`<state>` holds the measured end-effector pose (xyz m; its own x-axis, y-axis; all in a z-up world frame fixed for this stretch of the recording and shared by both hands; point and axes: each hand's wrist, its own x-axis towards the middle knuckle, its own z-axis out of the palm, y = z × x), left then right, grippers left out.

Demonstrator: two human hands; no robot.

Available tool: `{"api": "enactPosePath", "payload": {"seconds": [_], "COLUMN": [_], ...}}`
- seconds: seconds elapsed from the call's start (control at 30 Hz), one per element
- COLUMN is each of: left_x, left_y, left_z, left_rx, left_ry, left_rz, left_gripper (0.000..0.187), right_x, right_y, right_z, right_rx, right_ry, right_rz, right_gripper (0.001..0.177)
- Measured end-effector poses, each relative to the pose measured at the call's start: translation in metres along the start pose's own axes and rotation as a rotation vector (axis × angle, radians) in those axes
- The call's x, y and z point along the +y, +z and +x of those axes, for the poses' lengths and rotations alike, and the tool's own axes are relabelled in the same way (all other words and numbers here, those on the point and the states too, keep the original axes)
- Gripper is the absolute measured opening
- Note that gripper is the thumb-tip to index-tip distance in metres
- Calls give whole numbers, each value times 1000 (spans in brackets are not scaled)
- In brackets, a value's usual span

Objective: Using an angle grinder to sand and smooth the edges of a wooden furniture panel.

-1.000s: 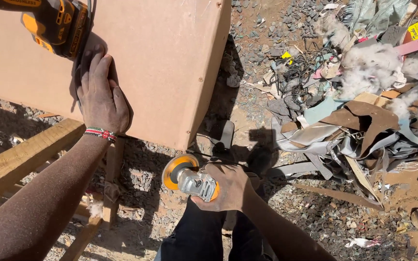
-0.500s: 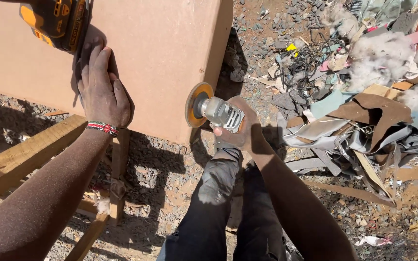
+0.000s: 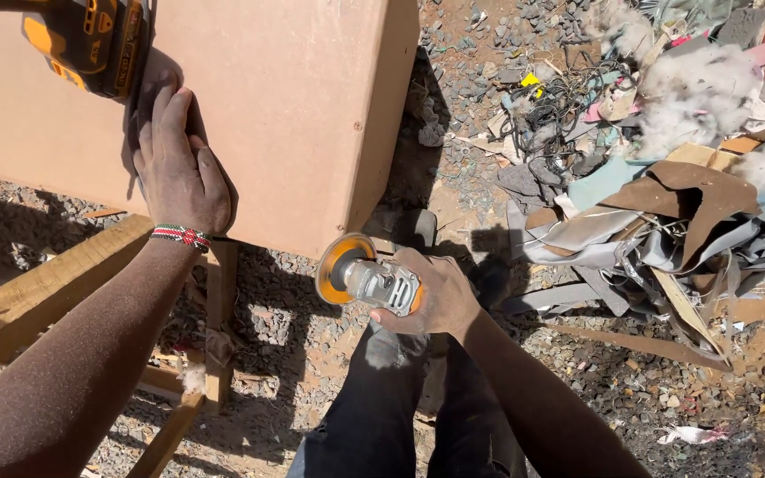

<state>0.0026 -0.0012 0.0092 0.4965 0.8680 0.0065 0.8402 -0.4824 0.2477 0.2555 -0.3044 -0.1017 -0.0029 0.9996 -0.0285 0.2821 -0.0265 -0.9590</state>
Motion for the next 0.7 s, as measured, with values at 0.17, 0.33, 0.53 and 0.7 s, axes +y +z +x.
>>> {"api": "enactPosePath", "payload": {"seconds": [0.17,0.33,0.53,0.7], "left_x": [-9,-8,2,0], "left_y": [6,4,1,-1], "left_z": [-2,-2,2,-1], "left_rx": [1,16,29,26], "left_ry": [-10,27,-4,8], "left_rz": [9,34,14,14], "left_gripper": [74,76,68,75], "right_x": [13,-3,-14,-6], "right_y": [-13,-39,-11,-49], "right_z": [43,54,14,40], "right_rx": [259,107,47,97], "right_ry": [-15,158,-45,215], "right_rz": [182,85,-32,-86], "right_gripper": [62,59,65,65]}}
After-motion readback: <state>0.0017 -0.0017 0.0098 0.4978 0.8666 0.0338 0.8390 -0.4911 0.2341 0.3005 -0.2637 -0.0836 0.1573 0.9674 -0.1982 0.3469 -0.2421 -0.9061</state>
